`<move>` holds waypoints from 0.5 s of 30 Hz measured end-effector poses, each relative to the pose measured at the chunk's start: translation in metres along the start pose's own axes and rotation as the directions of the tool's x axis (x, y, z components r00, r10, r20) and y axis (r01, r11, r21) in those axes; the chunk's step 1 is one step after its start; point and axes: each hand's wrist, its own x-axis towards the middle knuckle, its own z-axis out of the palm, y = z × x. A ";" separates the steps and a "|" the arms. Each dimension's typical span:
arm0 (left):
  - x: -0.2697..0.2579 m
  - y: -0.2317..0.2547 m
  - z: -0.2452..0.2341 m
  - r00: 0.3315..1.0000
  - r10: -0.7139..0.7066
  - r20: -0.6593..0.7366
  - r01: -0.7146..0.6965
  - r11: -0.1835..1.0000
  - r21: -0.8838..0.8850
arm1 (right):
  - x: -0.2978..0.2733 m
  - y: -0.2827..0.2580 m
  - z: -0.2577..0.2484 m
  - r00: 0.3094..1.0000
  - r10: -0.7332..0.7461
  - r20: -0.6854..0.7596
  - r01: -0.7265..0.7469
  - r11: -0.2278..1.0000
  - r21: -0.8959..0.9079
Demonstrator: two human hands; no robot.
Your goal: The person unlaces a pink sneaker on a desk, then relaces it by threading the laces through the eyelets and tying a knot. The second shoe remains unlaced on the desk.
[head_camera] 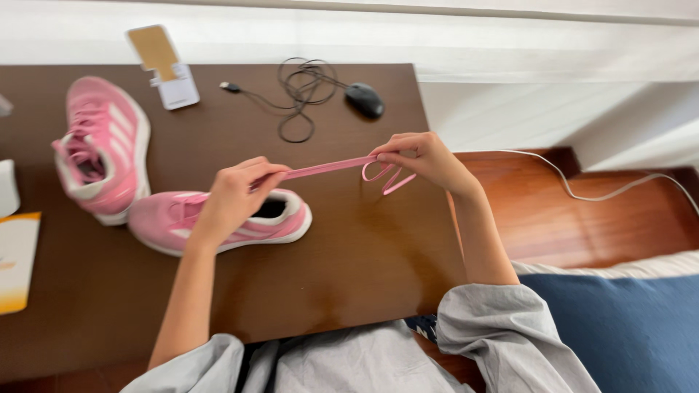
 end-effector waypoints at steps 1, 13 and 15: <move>0.002 0.001 -0.002 1.000 -0.008 -0.001 0.008 1.000 -0.005 | -0.004 0.011 -0.012 0.998 -0.011 -0.063 0.007 0.998 -0.060; 0.035 -0.017 0.027 0.811 -0.387 0.439 0.428 0.904 0.006 | -0.066 0.111 -0.088 0.867 0.172 -0.467 -0.140 0.985 0.103; 0.056 -0.016 0.046 0.755 -0.410 0.511 0.476 0.879 0.001 | -0.072 0.114 -0.086 0.882 0.112 -0.459 -0.071 0.992 0.105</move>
